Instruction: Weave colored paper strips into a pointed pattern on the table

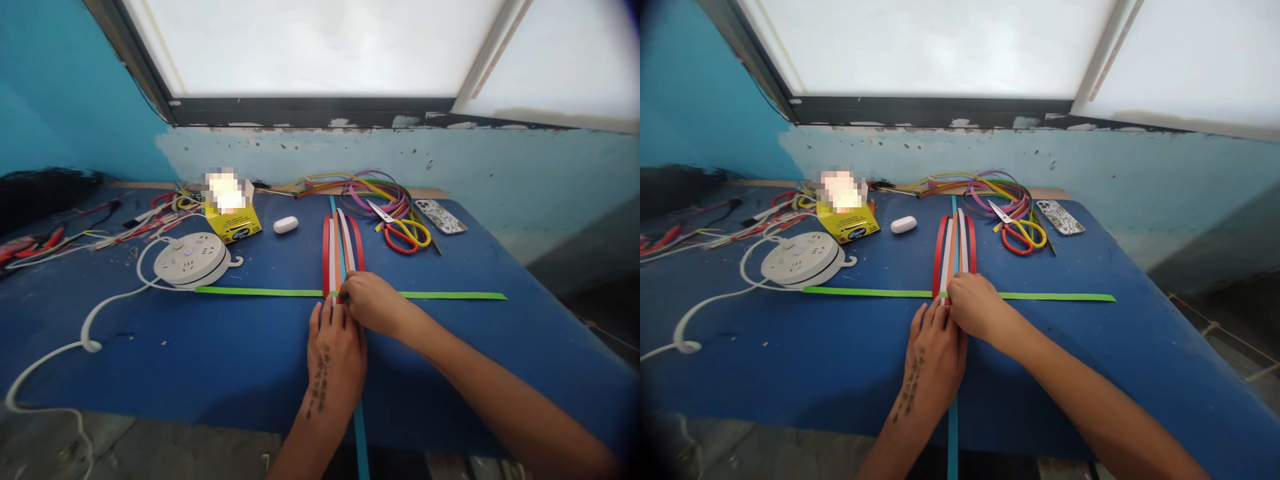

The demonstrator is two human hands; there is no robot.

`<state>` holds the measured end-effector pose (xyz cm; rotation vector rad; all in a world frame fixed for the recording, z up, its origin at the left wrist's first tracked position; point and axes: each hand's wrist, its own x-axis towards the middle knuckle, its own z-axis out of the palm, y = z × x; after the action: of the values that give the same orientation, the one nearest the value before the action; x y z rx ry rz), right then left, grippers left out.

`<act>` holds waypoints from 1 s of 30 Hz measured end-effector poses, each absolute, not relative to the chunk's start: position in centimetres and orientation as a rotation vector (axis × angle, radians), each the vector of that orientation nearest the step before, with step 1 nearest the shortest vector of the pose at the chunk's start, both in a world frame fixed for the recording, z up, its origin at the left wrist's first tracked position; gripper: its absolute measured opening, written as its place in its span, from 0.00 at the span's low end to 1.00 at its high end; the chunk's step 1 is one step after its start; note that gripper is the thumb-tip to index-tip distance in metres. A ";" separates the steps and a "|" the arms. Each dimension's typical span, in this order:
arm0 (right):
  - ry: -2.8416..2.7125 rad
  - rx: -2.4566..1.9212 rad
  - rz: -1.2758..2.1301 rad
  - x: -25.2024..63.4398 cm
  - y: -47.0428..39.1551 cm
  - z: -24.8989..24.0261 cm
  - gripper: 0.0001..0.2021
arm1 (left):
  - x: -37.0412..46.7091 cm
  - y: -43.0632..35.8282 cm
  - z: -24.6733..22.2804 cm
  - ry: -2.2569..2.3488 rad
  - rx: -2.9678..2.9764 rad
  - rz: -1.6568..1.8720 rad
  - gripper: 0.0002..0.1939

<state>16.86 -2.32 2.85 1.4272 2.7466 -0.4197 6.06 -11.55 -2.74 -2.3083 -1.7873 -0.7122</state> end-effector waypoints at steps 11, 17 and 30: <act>2.700 1.168 -0.696 18.3 1.4 4.7 0.20 | 5.7 -11.4 -1.4 -1.888 -2.441 -0.593 0.20; 2.564 1.047 -0.698 17.3 3.0 6.3 0.22 | 5.7 -10.9 -1.0 -1.865 -2.441 -0.562 0.19; 2.545 1.037 -0.622 16.4 2.2 6.7 0.22 | 5.8 -10.9 -0.9 -1.870 -2.436 -0.591 0.18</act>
<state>16.40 2.23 6.75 1.0374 2.5448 -0.6220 5.77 -10.88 -0.87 -2.4358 -1.8696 -0.5912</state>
